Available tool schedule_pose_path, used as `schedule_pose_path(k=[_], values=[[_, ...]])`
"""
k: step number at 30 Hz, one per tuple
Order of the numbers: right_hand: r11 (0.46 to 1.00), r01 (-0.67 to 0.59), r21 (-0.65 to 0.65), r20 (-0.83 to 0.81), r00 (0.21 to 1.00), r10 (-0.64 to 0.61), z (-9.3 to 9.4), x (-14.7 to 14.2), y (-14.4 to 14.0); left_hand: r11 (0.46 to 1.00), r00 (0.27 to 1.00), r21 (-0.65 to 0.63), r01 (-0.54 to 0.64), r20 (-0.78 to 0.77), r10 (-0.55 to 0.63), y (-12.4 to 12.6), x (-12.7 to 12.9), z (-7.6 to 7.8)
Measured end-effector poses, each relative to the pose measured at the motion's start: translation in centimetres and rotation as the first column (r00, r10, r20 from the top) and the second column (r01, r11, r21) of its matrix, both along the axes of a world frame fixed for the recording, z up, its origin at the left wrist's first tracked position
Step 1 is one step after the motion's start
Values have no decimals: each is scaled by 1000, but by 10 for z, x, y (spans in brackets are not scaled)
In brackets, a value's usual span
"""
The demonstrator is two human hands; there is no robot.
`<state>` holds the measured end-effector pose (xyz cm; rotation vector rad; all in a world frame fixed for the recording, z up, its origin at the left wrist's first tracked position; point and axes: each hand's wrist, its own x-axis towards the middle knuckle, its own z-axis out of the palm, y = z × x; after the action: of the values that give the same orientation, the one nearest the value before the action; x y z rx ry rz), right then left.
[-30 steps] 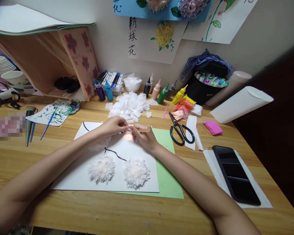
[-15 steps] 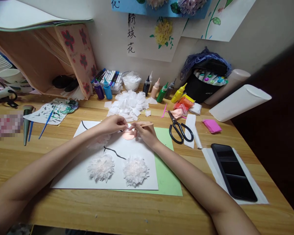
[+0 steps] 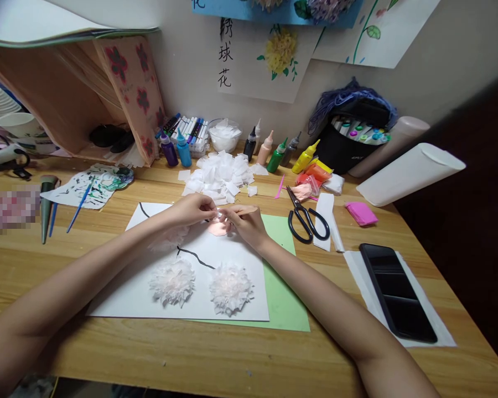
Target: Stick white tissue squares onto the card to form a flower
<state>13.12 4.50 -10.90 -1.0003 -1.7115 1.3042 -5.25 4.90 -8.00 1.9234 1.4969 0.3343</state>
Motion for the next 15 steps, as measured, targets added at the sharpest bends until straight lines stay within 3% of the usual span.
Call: schedule_pose_path(k=[4, 10, 15], values=[[998, 44, -52, -82, 995, -48, 1, -8, 1, 1000, 1000, 17, 3, -12, -3, 0, 0, 0], [989, 112, -92, -81, 989, -120, 4, -13, -1, 1000, 1000, 26, 16, 12, -16, 0, 0, 0], [991, 123, -42, -101, 987, -127, -3, -5, -4, 1000, 999, 11, 21, 29, -21, 0, -1, -1]])
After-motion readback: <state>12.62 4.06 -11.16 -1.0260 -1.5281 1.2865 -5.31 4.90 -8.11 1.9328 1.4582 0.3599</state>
